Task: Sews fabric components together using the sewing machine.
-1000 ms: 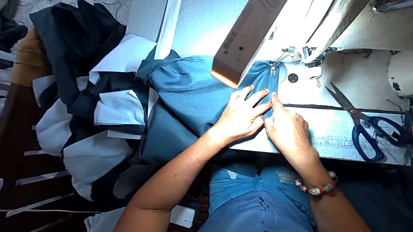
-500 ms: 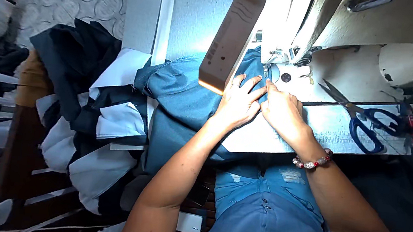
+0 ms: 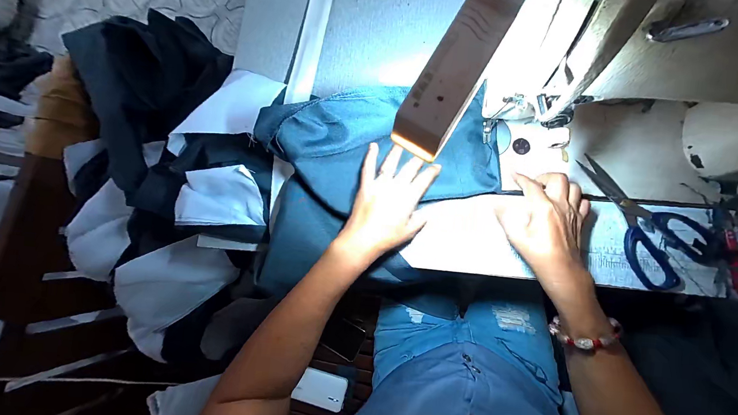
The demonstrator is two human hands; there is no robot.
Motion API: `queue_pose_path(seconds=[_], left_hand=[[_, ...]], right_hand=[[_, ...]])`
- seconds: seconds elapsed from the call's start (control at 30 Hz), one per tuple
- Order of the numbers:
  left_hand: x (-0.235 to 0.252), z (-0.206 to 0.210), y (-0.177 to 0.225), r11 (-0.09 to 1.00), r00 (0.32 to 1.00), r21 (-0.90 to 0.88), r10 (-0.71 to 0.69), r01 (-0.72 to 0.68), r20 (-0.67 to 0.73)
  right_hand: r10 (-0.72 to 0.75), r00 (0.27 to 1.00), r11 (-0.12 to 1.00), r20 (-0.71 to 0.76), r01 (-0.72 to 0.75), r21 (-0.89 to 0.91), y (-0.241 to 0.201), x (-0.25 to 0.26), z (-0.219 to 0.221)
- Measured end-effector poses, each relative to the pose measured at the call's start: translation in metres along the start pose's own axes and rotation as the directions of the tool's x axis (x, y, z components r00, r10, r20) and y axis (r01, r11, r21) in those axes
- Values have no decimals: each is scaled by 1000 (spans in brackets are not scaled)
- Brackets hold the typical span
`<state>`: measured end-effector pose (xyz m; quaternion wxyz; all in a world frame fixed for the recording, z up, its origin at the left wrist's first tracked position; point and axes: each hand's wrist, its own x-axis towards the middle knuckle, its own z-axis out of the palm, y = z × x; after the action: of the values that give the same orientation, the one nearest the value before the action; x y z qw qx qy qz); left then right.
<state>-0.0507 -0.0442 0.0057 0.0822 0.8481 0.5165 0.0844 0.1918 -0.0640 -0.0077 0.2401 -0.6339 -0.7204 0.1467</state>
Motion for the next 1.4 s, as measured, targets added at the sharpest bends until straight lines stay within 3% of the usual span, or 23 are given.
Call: queue_pose_path(seconds=[0.1,0.17,0.23,0.33,0.43,0.57,0.6,0.67,0.77,0.87,0.9,0.97,1.03,1.07,1.13,1.2,1.27,1.3,1.4], left_hand=[[-13,14,-21,987,972,-153,-88,56,-216],[-10,18,-22,953,934,-296,-165,67,-317],[-12,11,-13,932,928,-352,-204,87,-311],[-28,4,-7,959,957,-269,-155,86,-245],[-45,12,-21,987,943,-129,-129,93,-307],[-56,5,-31,987,870,-126,-147,99,-470],[-55,-1,-29,989,850,-98,-142,107,-507],[-47,-10,-14,995,827,-3,-87,103,-556],[-26,-10,24,986,873,17,156,-168,-462],[9,10,51,961,917,-34,252,-276,-310],[21,20,50,965,909,-18,239,-261,-342],[38,35,42,979,865,34,195,-203,-462],[42,43,35,974,832,72,219,-212,-510],[39,44,34,967,835,62,247,-249,-492],[29,44,35,950,871,17,293,-312,-395],[19,42,36,948,912,-39,294,-317,-286],[13,38,38,956,946,-100,252,-276,-202],[12,37,39,958,954,-123,236,-261,-187],[12,36,40,960,959,-138,218,-244,-181]], right_hand=[[10,995,999,-99,-15,-45,-4,1,15],[8,989,997,-149,3,73,-11,6,23],[8,993,972,-120,21,234,-21,12,20],[17,996,925,-88,18,380,-30,19,13],[-53,992,908,-114,96,407,-29,27,10],[-102,985,821,-136,161,548,-19,12,12],[-37,995,734,-92,90,673,-20,1,12],[177,976,469,128,-198,861,-29,-18,7],[404,792,-80,458,-468,880,-44,-30,0],[357,693,-478,627,-441,760,-54,-36,-3],[292,691,-597,662,-409,690,-55,-38,-3],[159,732,-701,662,-388,598,-51,-41,-5],[174,736,-634,654,-425,646,-44,-44,-8],[241,723,-520,647,-467,715,-40,-45,-11],[334,761,-165,557,-534,829,-27,-47,-16],[312,859,282,406,-492,824,-11,-48,-18],[237,955,682,177,-294,669,-2,-46,-17],[177,982,824,61,-182,537,-2,-44,-17],[0,993,975,-114,26,222,-13,-35,-18]])
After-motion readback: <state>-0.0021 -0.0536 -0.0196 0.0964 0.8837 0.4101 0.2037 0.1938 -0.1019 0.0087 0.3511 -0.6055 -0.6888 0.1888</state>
